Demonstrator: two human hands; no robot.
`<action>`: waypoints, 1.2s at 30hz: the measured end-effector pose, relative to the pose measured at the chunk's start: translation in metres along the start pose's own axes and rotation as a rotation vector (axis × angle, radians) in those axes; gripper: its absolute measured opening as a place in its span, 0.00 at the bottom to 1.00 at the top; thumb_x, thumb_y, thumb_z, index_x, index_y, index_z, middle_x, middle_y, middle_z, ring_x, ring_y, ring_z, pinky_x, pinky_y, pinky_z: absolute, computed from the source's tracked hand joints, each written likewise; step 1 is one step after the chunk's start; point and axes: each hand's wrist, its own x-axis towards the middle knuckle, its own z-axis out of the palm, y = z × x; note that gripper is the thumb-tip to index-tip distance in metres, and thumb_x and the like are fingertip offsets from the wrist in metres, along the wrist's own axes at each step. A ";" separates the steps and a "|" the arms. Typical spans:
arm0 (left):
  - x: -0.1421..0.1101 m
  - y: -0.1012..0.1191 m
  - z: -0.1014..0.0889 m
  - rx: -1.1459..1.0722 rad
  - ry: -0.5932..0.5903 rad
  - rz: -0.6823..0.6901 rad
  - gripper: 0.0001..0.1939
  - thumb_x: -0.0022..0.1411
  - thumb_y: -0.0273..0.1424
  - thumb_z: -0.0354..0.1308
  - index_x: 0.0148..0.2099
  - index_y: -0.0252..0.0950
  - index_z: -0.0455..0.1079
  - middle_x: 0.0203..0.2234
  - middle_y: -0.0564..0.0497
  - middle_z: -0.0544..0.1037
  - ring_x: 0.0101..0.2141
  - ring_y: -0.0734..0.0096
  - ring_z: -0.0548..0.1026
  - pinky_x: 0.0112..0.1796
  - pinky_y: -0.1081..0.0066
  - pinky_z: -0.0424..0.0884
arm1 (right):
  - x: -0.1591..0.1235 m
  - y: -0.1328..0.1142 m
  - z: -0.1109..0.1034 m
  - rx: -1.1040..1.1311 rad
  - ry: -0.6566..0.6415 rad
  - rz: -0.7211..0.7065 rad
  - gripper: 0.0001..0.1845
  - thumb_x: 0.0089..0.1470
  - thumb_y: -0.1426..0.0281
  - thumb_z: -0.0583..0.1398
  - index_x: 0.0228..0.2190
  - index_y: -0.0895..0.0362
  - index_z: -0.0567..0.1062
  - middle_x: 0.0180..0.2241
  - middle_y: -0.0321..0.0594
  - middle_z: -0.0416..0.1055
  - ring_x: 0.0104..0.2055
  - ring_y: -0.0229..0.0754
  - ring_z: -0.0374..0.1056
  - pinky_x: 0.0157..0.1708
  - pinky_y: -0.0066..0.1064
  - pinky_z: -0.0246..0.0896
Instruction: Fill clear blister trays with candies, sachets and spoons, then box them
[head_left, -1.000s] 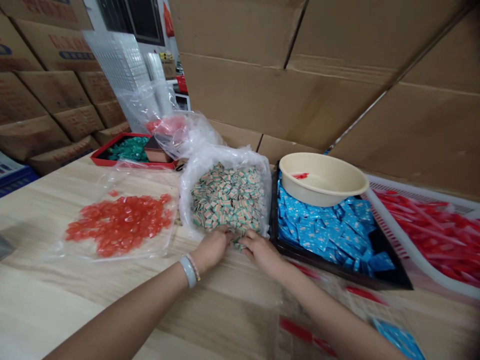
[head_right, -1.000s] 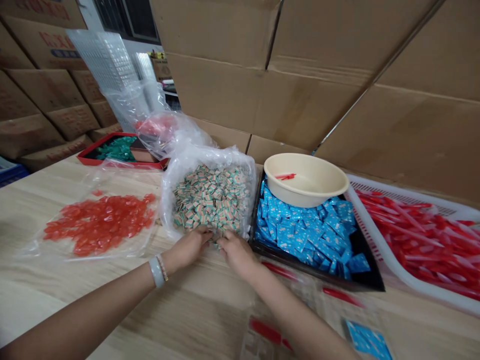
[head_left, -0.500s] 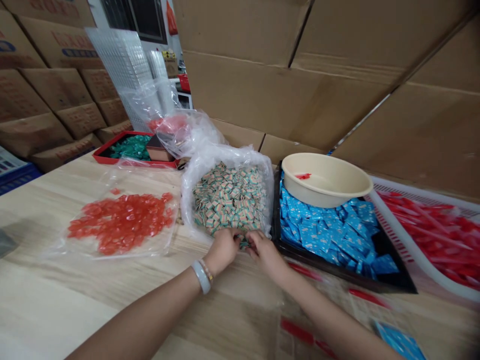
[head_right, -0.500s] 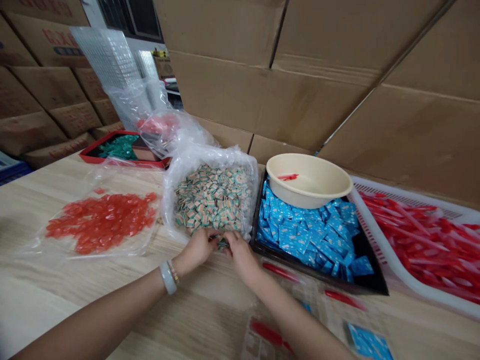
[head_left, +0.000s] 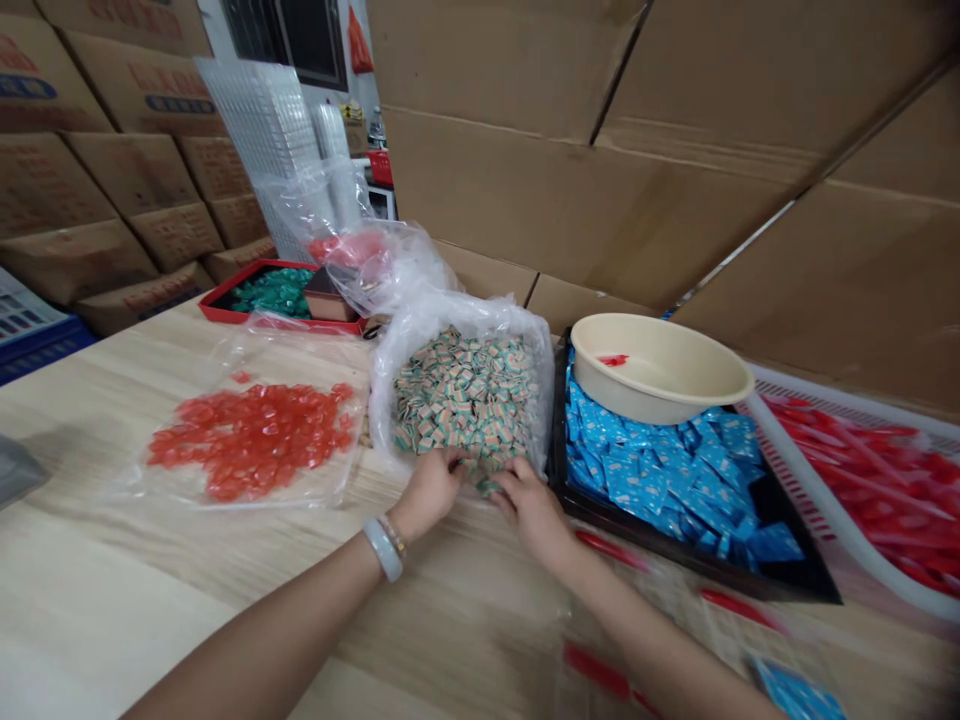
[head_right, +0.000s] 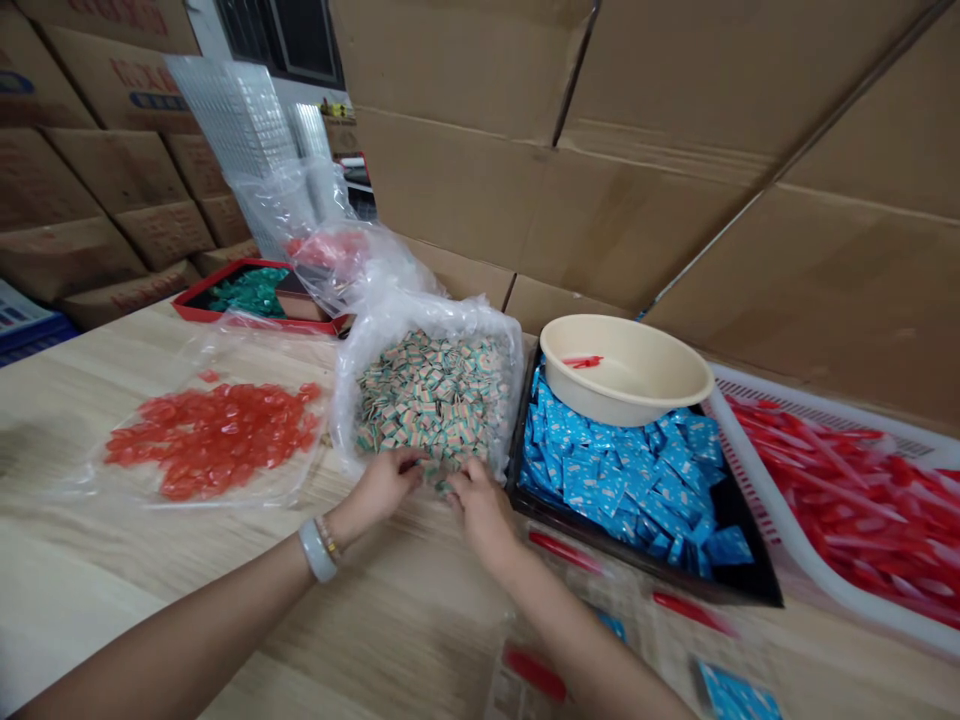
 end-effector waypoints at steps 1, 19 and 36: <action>-0.001 -0.002 -0.005 0.010 0.032 0.031 0.13 0.55 0.25 0.46 0.41 0.30 0.68 0.32 0.47 0.75 0.33 0.71 0.70 0.35 0.73 0.65 | 0.003 -0.001 0.001 0.056 0.050 -0.014 0.09 0.48 0.75 0.53 0.33 0.56 0.71 0.36 0.41 0.61 0.38 0.40 0.60 0.37 0.29 0.57; -0.024 -0.008 -0.021 0.689 -0.028 0.318 0.12 0.59 0.26 0.44 0.40 0.36 0.68 0.34 0.46 0.69 0.37 0.65 0.66 0.38 0.65 0.60 | 0.019 -0.011 0.030 0.135 0.035 -0.033 0.16 0.47 0.79 0.53 0.40 0.59 0.70 0.37 0.44 0.67 0.41 0.43 0.61 0.41 0.33 0.57; -0.020 -0.014 -0.014 0.627 -0.044 0.288 0.13 0.59 0.25 0.43 0.40 0.35 0.67 0.35 0.46 0.68 0.37 0.67 0.66 0.39 0.67 0.60 | 0.033 -0.010 0.022 0.106 -0.007 -0.149 0.15 0.45 0.84 0.49 0.30 0.59 0.72 0.29 0.41 0.64 0.33 0.39 0.61 0.33 0.29 0.57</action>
